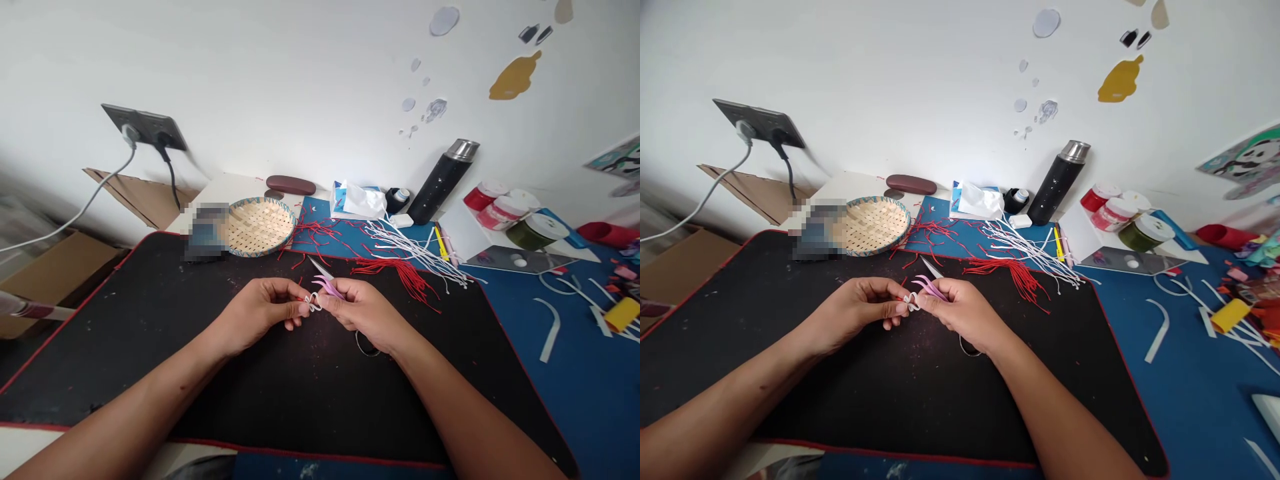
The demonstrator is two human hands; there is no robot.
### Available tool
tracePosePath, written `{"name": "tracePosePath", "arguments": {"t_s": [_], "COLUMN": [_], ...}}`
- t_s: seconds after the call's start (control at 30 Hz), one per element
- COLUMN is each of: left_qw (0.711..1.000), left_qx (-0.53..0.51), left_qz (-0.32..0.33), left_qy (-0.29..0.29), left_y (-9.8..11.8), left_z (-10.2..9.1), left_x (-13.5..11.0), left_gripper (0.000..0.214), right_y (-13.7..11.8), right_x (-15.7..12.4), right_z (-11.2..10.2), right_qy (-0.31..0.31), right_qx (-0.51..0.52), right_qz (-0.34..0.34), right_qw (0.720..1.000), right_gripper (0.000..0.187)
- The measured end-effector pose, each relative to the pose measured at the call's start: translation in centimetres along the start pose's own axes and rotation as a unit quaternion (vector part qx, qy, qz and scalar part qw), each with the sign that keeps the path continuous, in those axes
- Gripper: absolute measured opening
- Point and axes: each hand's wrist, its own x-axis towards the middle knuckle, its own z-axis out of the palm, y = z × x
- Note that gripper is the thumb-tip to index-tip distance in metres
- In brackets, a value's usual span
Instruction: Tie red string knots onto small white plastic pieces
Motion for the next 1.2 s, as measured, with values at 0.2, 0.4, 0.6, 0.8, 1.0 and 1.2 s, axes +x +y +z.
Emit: {"name": "tracePosePath", "arguments": {"t_s": [0.2, 0.4, 0.6, 0.8, 1.0, 1.2], "left_qw": [1.000, 0.998, 0.996, 0.997, 0.998, 0.998], "left_qx": [-0.013, -0.056, -0.086, -0.073, -0.058, -0.055], "left_qz": [0.012, 0.011, 0.000, -0.007, -0.018, -0.016], "left_qy": [0.001, 0.006, 0.023, 0.029, 0.026, 0.016], "left_y": [0.12, -0.06, -0.60, -0.49, -0.26, 0.01], "left_z": [0.26, 0.39, 0.08, 0.10, 0.19, 0.46], "left_x": [0.03, 0.19, 0.36, 0.31, 0.25, 0.09], "left_gripper": [0.030, 0.033, 0.033, 0.031, 0.032, 0.031], "right_y": [0.05, -0.08, -0.03, -0.07, -0.13, -0.08], "right_x": [-0.07, -0.05, 0.02, 0.06, 0.14, 0.07], "right_z": [0.06, 0.31, 0.36, 0.41, 0.51, 0.59], "right_qy": [-0.005, 0.004, 0.009, 0.015, 0.027, 0.038], "right_qx": [-0.023, -0.019, -0.005, 0.032, 0.064, 0.036], "right_qz": [-0.005, -0.007, -0.015, -0.008, -0.005, -0.003], "right_qw": [1.000, 1.000, 1.000, 0.999, 0.998, 0.999], "right_gripper": [0.036, 0.039, 0.040, 0.042, 0.044, 0.043]}}
